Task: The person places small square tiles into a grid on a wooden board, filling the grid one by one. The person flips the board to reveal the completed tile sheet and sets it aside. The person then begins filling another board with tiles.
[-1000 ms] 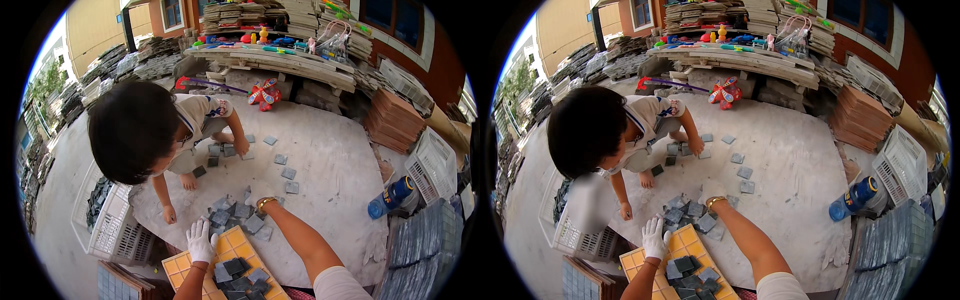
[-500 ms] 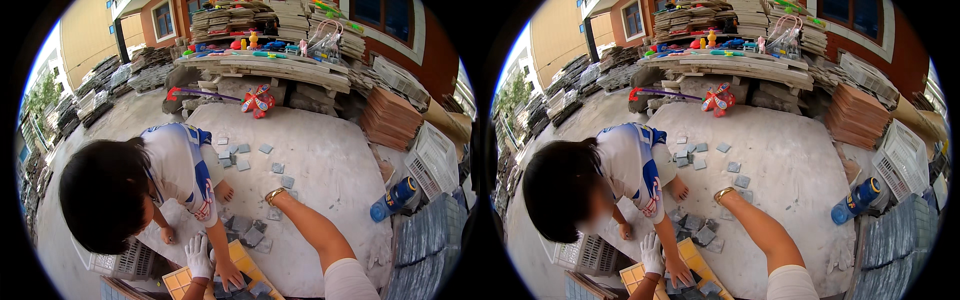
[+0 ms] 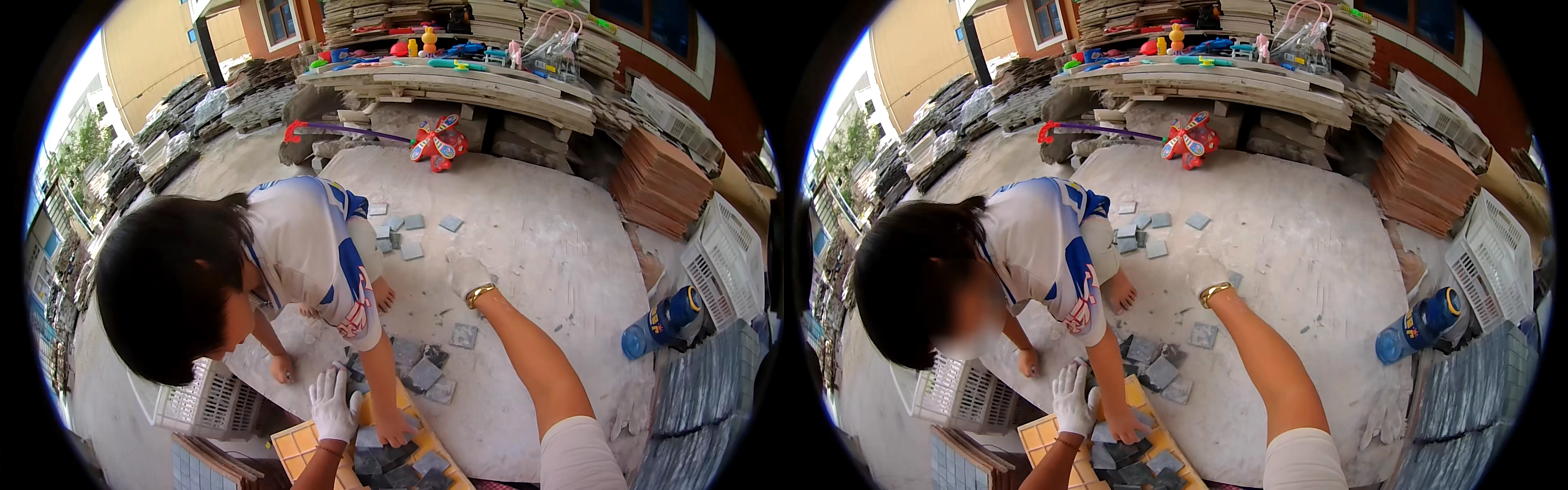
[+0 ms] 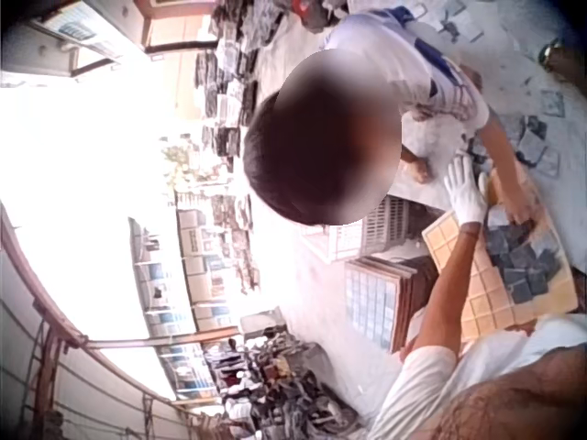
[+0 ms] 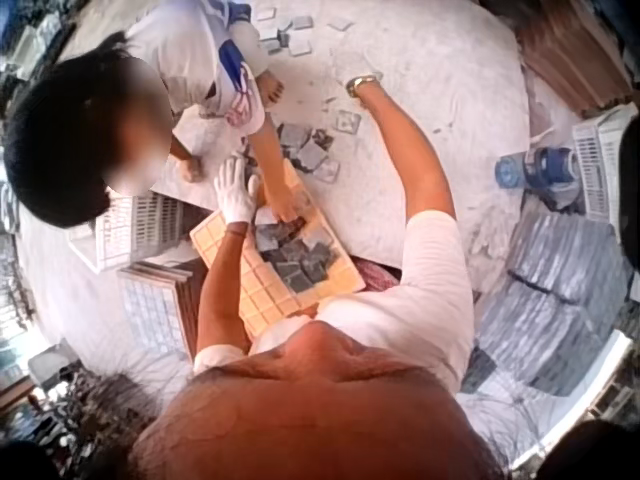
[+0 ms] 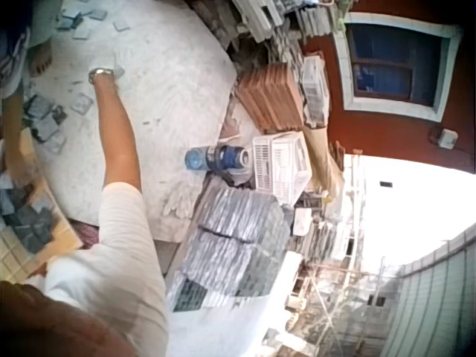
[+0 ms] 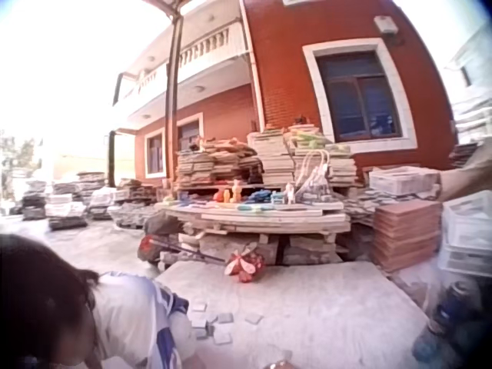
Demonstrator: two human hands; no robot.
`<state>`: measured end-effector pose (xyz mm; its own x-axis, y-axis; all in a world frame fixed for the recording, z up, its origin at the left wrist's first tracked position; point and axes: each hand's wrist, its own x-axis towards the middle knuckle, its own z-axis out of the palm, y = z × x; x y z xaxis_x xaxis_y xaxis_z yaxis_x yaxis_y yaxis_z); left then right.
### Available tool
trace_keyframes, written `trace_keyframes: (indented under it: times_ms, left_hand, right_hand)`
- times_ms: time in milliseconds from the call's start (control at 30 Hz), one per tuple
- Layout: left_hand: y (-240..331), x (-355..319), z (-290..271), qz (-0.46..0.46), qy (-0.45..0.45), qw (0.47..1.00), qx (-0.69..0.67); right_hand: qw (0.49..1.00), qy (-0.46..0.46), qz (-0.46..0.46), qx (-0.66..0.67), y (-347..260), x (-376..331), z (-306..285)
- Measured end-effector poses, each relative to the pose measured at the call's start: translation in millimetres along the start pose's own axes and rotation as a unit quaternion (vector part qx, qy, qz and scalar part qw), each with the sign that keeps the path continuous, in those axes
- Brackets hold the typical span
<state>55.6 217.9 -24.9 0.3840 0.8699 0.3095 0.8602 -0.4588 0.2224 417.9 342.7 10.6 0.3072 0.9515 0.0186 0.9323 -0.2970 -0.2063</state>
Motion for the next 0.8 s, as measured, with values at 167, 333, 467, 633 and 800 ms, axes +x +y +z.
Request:
trace_keyframes:
  times_ms: [167,333,467,633,800]
  left_hand:
    - [-4,-2,2,0.007,0.008,1.0,-0.001]
    - [-9,-1,11,0.006,0.0,1.0,0.011]
    - [-9,-2,12,-0.013,-0.002,1.0,-0.002]
    - [-4,-3,12,-0.016,0.006,1.0,-0.013]
    - [-9,-4,14,-0.012,0.014,1.0,0.002]
  right_hand:
    - [0.972,-0.098,-0.174,-0.12,-66,-97,-27]
    - [0.98,-0.159,-0.117,-0.034,-73,-155,-3]
    - [0.979,-0.147,-0.103,0.098,-53,-161,4]
    - [0.992,0.073,-0.099,0.001,-10,-149,-2]
    - [0.955,-0.133,-0.188,0.186,-15,-152,-6]
